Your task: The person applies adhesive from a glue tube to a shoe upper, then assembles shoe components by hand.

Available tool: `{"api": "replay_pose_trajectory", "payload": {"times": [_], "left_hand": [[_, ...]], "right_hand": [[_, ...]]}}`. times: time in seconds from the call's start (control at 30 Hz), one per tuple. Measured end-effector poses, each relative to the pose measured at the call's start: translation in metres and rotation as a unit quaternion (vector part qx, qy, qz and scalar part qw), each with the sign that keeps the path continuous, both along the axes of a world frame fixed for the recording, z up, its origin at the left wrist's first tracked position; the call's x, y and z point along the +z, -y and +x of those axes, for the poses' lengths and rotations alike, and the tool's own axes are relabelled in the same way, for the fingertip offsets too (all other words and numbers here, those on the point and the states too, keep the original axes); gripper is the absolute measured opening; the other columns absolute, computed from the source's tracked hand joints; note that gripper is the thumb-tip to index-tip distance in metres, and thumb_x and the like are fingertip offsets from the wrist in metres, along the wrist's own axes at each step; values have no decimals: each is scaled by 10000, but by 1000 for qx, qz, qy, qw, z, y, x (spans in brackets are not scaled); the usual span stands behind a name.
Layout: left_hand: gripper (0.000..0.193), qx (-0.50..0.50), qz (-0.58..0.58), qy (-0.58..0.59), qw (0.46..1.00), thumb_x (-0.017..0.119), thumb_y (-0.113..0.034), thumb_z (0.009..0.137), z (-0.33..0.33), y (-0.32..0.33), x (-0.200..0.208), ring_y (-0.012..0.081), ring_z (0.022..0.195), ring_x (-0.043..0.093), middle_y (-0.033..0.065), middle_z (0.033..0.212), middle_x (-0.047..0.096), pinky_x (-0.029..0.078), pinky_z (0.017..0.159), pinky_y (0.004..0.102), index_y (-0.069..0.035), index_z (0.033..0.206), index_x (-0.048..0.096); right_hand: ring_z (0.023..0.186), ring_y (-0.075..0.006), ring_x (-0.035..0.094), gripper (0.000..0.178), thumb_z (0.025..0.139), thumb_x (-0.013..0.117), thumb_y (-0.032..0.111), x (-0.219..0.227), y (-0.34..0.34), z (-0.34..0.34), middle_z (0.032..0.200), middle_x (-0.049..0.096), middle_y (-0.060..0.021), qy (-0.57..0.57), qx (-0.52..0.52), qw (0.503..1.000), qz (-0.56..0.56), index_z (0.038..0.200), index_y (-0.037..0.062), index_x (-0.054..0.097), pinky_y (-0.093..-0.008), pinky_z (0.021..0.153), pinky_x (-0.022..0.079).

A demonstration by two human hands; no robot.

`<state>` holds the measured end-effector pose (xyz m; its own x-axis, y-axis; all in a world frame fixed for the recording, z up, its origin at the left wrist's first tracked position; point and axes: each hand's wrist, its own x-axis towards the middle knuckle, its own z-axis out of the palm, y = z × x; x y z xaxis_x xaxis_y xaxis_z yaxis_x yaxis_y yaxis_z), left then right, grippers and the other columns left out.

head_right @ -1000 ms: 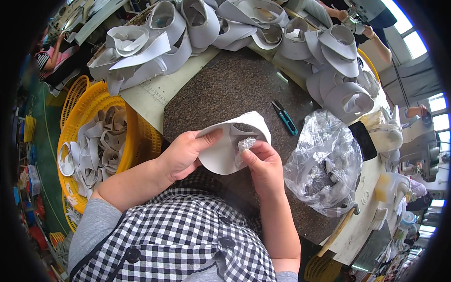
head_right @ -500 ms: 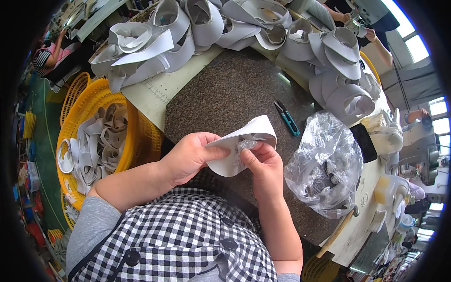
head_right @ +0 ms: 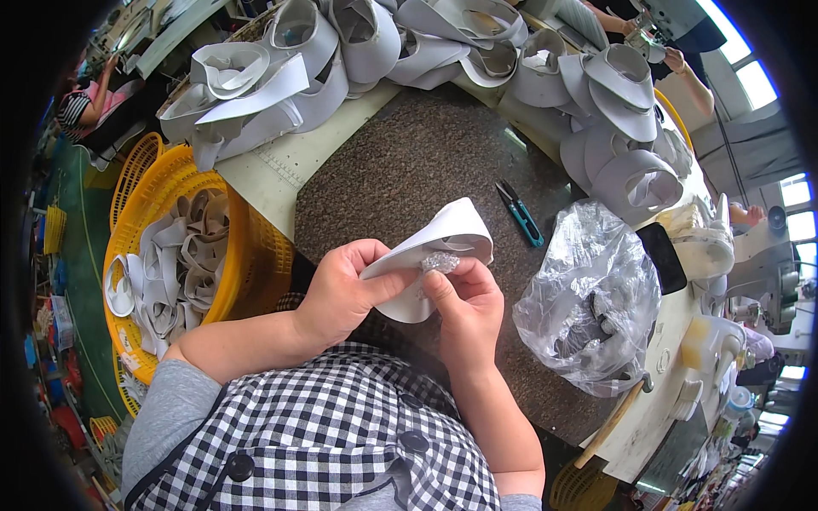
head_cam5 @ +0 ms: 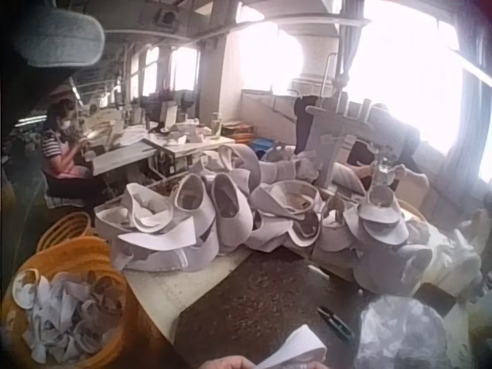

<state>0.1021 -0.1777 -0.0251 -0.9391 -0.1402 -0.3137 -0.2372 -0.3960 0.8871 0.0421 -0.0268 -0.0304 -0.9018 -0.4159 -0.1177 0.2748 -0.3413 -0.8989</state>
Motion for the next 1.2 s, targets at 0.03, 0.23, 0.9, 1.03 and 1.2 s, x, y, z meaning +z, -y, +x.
{"api": "replay_pose_trajectory", "payload": {"times": [0.03, 0.23, 0.9, 1.03, 1.2], "left_hand": [[140, 9, -6, -16, 1000, 674, -108, 891, 1, -1, 0, 77, 820, 609, 44, 902, 656, 504, 729, 230, -6, 963, 609], [163, 0, -58, -56, 997, 676, -83, 880, 3, 0, 5, 80, 839, 610, 49, 920, 648, 507, 745, 235, 1, 986, 584], [180, -34, -81, -52, 995, 603, -107, 948, 8, -1, 3, 99, 932, 617, 67, 1009, 632, 514, 835, 260, 5, 1077, 547], [200, -4, -24, -40, 999, 619, -97, 933, 6, -2, 9, 108, 922, 622, 79, 1012, 650, 512, 839, 268, 25, 1088, 580], [203, -12, 57, 0, 998, 643, -99, 915, 4, 2, 16, 113, 892, 631, 85, 984, 669, 508, 817, 257, 33, 1068, 618]], "right_hand": [[824, -101, 604, 161, 854, 719, 79, 0, 0, 0, 942, 664, -46, 1, 0, 1000, 0, 951, 17, 607, -243, 756, 481], [849, -100, 604, 181, 843, 734, 78, -2, -1, 2, 949, 664, -43, -14, -2, 1000, 6, 955, 16, 605, -251, 777, 478], [901, -115, 632, 258, 830, 745, 74, -1, -19, -2, 978, 684, -58, -32, 79, 993, 83, 1044, -16, 633, -262, 810, 500], [896, -113, 636, 262, 827, 749, 84, 9, -20, -6, 986, 686, -66, -39, 83, 988, 121, 1039, -23, 640, -254, 803, 501], [843, -114, 635, 229, 808, 760, 70, 1, -23, -9, 962, 686, -74, 0, 73, 993, 90, 991, -1, 642, -251, 762, 499]]}}
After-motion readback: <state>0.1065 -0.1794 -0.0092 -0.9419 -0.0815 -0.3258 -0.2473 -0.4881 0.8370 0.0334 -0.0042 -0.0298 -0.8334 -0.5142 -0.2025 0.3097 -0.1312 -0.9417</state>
